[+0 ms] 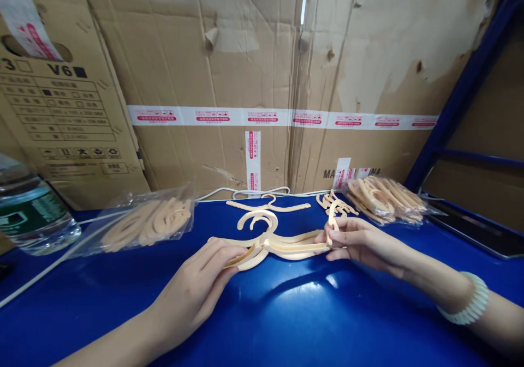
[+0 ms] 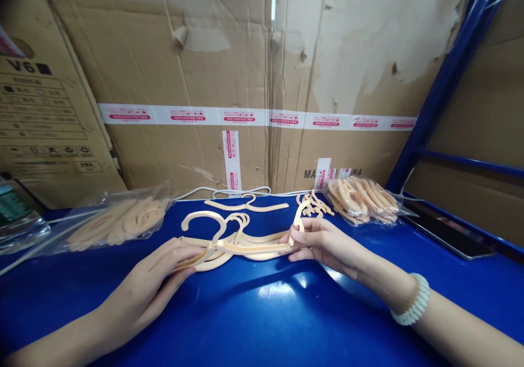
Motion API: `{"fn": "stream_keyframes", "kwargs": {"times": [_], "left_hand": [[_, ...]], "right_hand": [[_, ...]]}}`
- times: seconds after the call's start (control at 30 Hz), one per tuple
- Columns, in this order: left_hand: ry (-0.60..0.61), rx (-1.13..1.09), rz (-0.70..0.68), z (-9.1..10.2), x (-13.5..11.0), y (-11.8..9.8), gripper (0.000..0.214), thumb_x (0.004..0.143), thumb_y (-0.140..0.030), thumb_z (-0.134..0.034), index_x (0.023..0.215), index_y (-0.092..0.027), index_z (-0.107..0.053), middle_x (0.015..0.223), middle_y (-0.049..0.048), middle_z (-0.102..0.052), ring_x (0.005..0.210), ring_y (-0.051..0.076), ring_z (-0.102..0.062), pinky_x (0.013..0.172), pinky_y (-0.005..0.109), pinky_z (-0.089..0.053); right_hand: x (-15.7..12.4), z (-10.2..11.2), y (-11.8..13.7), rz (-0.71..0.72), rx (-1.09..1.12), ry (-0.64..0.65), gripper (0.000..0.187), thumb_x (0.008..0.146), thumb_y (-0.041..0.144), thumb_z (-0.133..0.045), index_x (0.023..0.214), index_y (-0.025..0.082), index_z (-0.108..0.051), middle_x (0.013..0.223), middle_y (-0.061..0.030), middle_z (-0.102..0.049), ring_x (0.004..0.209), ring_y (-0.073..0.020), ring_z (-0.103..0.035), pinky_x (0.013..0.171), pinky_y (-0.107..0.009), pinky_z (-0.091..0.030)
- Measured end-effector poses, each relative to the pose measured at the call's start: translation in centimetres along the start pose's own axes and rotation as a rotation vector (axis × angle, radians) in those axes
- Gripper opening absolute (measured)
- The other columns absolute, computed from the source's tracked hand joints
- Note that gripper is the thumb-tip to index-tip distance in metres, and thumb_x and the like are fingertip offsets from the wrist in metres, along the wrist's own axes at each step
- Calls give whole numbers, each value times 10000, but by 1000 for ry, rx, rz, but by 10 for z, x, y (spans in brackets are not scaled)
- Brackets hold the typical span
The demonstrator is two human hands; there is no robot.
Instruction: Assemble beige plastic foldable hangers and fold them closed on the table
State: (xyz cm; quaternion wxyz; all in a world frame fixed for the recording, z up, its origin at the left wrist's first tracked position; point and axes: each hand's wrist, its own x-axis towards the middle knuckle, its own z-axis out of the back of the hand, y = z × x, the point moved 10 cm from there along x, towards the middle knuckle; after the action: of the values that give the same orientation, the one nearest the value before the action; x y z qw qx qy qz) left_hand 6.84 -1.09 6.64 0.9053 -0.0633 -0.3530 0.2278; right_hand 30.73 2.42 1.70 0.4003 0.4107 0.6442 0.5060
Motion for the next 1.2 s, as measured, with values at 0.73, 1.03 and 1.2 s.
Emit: {"fn": "stream_keyframes", "kwargs": {"times": [0.73,1.03,1.2], "left_hand": [[-1,47,15,-1,-2,2,313,980,-110,-405,1245,-225,-527,1131,88,-656,1039,220,-629,913,363,-527],[-32,58,74,2,-2,9,317,981,-166,-418,1284,-203,-506,1115,103,-646,1006,210,-648,852,312,-562],[-70,62,136,9,0,17,277,961,-168,-428,1220,-203,-518,902,34,-603,724,137,-609,660,234,-540]], "right_hand": [[-4,-1,8,147,-94,-180,397,632,425,-891,722,153,-616,703,-42,-699,629,-149,-674,655,-259,-558],[-6,7,13,265,-80,-270,346,699,438,-844,851,176,-678,772,-45,-684,633,-142,-612,576,-250,-500],[-10,29,36,316,8,-313,324,675,447,-847,858,202,-740,687,-8,-608,560,-112,-507,477,-221,-422]]}}
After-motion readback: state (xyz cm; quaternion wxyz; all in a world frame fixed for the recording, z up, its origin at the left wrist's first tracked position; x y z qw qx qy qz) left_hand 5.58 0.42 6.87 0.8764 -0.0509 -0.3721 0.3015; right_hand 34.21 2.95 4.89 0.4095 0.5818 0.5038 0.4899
